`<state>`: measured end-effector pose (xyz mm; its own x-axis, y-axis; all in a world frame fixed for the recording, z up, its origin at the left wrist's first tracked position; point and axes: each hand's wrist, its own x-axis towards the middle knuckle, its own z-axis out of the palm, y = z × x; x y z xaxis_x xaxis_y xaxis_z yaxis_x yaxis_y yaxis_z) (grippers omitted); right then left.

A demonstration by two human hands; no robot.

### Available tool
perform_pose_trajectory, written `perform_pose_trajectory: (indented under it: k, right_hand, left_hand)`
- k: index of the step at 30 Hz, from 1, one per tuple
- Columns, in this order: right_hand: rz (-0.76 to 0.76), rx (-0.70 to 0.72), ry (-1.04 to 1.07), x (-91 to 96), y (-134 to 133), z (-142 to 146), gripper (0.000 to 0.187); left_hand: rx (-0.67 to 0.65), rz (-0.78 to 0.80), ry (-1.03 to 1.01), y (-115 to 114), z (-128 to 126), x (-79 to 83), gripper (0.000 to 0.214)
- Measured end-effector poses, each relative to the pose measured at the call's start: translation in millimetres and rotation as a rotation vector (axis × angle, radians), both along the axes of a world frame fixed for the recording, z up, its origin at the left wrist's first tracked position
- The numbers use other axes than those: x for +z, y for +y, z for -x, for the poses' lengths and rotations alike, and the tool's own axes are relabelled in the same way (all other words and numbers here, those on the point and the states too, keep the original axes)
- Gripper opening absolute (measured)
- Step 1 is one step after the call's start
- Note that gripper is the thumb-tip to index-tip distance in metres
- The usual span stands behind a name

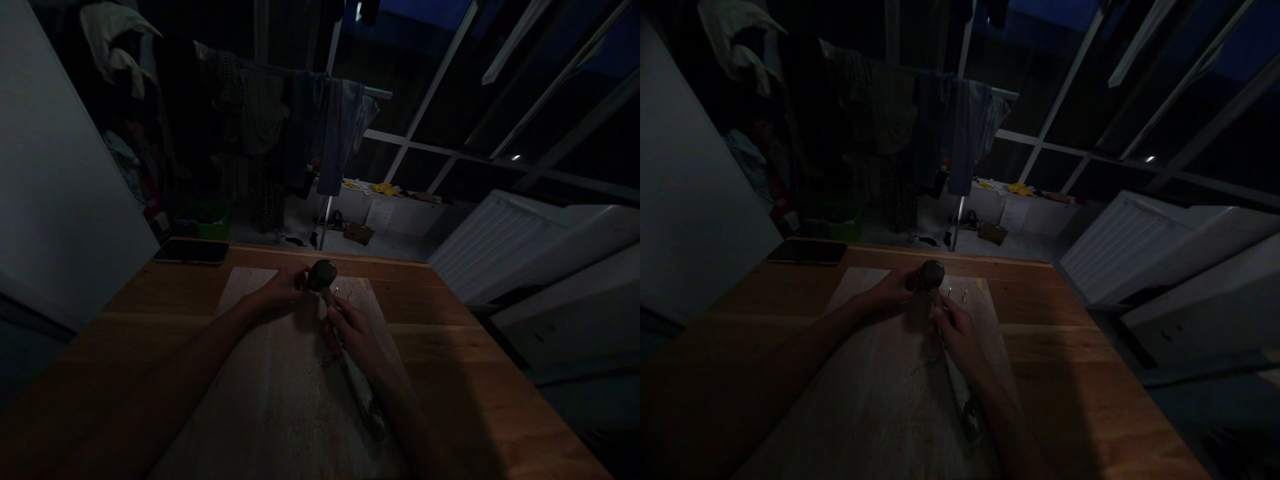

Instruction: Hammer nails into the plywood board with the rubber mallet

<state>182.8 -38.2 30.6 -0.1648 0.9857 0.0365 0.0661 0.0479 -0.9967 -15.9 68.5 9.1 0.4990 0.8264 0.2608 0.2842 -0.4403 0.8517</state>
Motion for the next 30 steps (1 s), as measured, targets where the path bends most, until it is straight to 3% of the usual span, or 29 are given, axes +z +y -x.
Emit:
perform_pose_trajectory:
  k: [4, 8, 13, 16, 20, 27, 30]
  right_hand:
    - [0.061, 0.000, 0.049, 4.4, 0, -4, 0.043]
    - [0.085, -0.074, 0.162, 11.8, -2, -9, 0.041]
    - [0.081, -0.140, 0.241, 14.0, -1, -15, 0.039]
    - [0.078, -0.150, 0.237, 12.6, 0, -16, 0.038]
    - [0.078, -0.151, 0.229, 13.2, -1, -13, 0.040]
    - [0.082, -0.128, 0.190, 16.5, -3, -11, 0.041]
    - [0.079, -0.138, 0.194, 16.1, -3, -12, 0.040]
  left_hand:
    - [-0.018, -0.014, 0.060, -1, 7, 8.7, 0.044]
    - [0.011, -0.081, 0.193, -12, 8, 38.3, 0.018]
    - [-0.422, -0.187, 0.476, -49, -22, 69.8, 0.004]
    - [-0.478, -0.246, 0.638, -70, -40, 69.4, 0.008]
    - [-0.517, -0.228, 0.732, -81, -49, 61.4, 0.006]
    - [-0.486, -0.227, 0.695, -76, -46, 61.6, 0.011]
    - [-0.391, -0.207, 0.620, -61, -31, 66.5, 0.014]
